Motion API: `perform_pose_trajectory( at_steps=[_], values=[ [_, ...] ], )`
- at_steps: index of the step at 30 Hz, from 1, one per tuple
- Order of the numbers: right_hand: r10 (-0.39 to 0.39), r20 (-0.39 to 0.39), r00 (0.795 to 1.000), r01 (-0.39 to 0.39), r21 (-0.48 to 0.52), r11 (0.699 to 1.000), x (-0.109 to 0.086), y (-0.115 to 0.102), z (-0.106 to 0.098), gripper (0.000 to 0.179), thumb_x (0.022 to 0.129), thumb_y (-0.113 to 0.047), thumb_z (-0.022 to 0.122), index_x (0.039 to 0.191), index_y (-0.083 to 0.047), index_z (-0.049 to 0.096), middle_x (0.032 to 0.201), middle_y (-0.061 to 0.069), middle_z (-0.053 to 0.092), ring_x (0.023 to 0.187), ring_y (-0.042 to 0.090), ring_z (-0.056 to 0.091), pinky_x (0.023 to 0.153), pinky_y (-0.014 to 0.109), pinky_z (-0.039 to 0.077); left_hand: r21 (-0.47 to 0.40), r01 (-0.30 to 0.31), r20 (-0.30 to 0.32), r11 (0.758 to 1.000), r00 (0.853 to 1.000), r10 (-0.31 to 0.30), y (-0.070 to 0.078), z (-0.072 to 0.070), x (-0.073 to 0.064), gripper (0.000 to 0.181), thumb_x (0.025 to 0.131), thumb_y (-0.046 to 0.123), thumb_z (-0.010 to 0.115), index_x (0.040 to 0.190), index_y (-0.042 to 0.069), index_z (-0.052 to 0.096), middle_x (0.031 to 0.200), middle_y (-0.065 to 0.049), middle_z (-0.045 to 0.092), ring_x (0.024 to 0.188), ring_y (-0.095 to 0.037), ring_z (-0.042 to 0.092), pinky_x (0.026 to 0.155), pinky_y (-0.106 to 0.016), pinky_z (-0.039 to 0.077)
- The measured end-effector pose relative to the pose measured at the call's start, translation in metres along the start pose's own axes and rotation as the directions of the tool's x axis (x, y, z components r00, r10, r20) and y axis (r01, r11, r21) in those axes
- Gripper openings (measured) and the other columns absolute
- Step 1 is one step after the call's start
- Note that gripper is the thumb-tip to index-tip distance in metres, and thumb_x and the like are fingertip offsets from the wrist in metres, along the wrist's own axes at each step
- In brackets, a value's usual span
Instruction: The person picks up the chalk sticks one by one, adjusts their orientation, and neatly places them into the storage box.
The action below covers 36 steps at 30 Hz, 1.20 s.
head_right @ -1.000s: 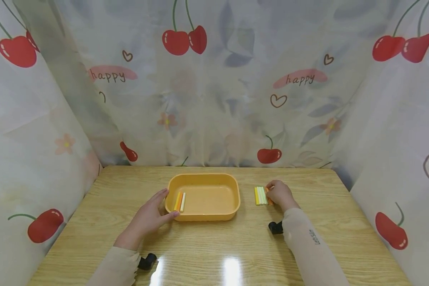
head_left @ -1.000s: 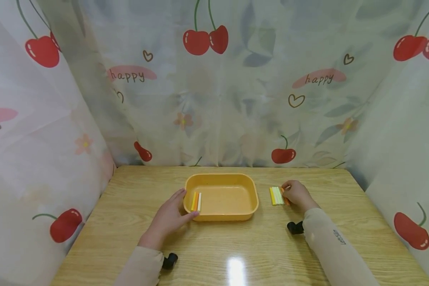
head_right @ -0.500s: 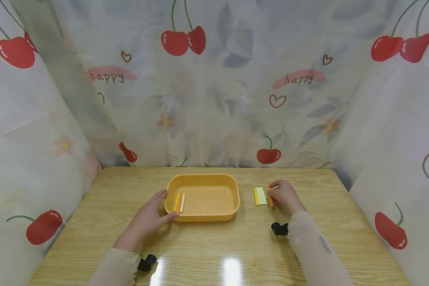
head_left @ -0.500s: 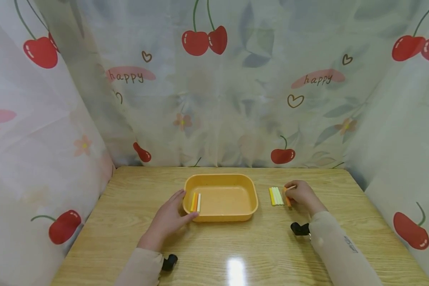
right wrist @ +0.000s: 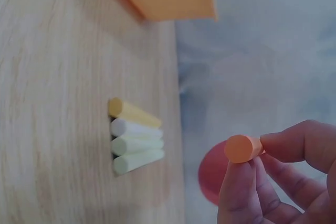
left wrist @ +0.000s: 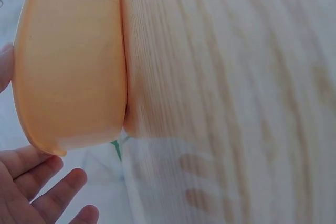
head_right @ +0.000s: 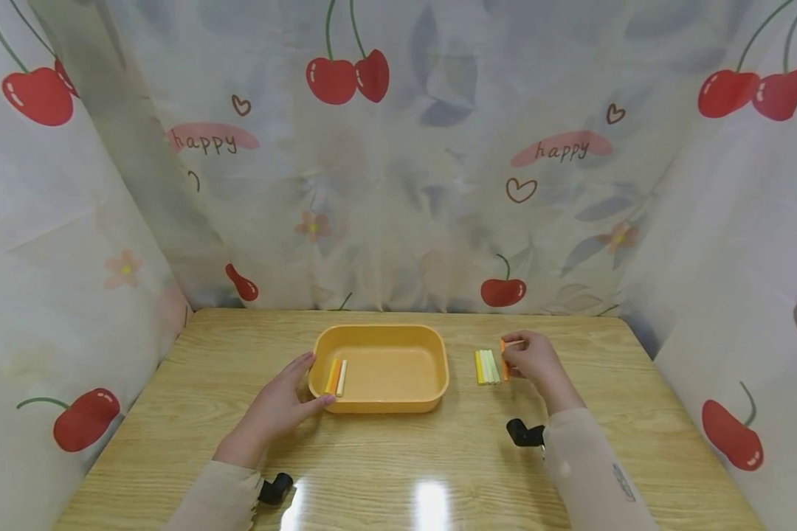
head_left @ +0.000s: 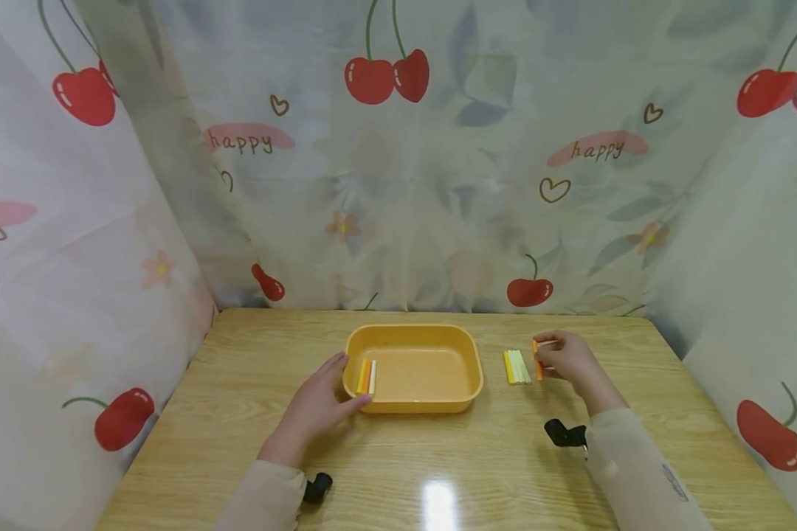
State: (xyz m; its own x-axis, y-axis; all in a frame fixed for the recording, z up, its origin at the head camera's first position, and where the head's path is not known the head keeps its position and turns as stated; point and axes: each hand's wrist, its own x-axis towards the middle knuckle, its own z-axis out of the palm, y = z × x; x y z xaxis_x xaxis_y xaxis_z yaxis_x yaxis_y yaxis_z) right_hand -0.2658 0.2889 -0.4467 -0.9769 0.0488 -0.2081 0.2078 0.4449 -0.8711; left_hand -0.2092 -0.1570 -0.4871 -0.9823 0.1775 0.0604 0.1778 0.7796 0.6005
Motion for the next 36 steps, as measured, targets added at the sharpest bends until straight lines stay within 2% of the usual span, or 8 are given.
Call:
perform_pose_trajectory(
  at_steps=[10,22,30,36],
  values=[
    [-0.116,0.005,0.993,0.115,0.035,0.993,-0.018,-0.025,0.002,0.042,0.1,-0.006,0.056,0.14,0.006,0.048,0.111,0.017,0.058,0.085,0.016,0.064,0.077,0.033,0.06,0.005,-0.008,-0.009,1.0,1.0,0.008,-0.003,0.003,-0.001,0.096,0.084,0.057,0.075,0.155,0.005,0.036,0.162,-0.01,0.032,0.146,-0.033,0.033,0.118,-0.051,0.029],
    [-0.201,-0.023,0.979,0.202,0.096,0.975,-0.038,-0.066,0.019,0.042,0.098,-0.004,0.061,0.137,0.006,0.052,0.109,0.017,0.055,0.085,0.016,0.065,0.076,0.033,0.061,-0.002,-0.009,-0.006,1.0,1.0,0.009,0.002,0.001,0.0,0.095,0.084,0.056,0.075,0.154,0.005,0.037,0.161,-0.01,0.032,0.146,-0.033,0.033,0.118,-0.051,0.029],
    [-0.25,0.024,0.968,0.242,0.177,0.954,-0.044,-0.085,0.034,0.041,0.097,-0.003,0.062,0.136,0.006,0.053,0.105,0.014,0.055,0.083,0.016,0.066,0.075,0.034,0.061,-0.007,0.011,0.007,1.0,1.0,-0.011,0.002,0.0,0.0,0.096,0.085,0.056,0.074,0.156,0.006,0.035,0.162,-0.009,0.031,0.146,-0.032,0.032,0.118,-0.05,0.028],
    [-0.241,0.043,0.969,0.226,0.229,0.947,-0.045,-0.1,0.05,0.041,0.096,-0.002,0.063,0.135,0.006,0.054,0.104,0.012,0.056,0.082,0.017,0.066,0.075,0.035,0.061,0.005,0.023,0.012,1.0,1.0,-0.023,0.003,-0.001,0.0,0.096,0.085,0.056,0.074,0.156,0.006,0.034,0.162,-0.009,0.03,0.146,-0.033,0.032,0.118,-0.051,0.028]
  ],
)
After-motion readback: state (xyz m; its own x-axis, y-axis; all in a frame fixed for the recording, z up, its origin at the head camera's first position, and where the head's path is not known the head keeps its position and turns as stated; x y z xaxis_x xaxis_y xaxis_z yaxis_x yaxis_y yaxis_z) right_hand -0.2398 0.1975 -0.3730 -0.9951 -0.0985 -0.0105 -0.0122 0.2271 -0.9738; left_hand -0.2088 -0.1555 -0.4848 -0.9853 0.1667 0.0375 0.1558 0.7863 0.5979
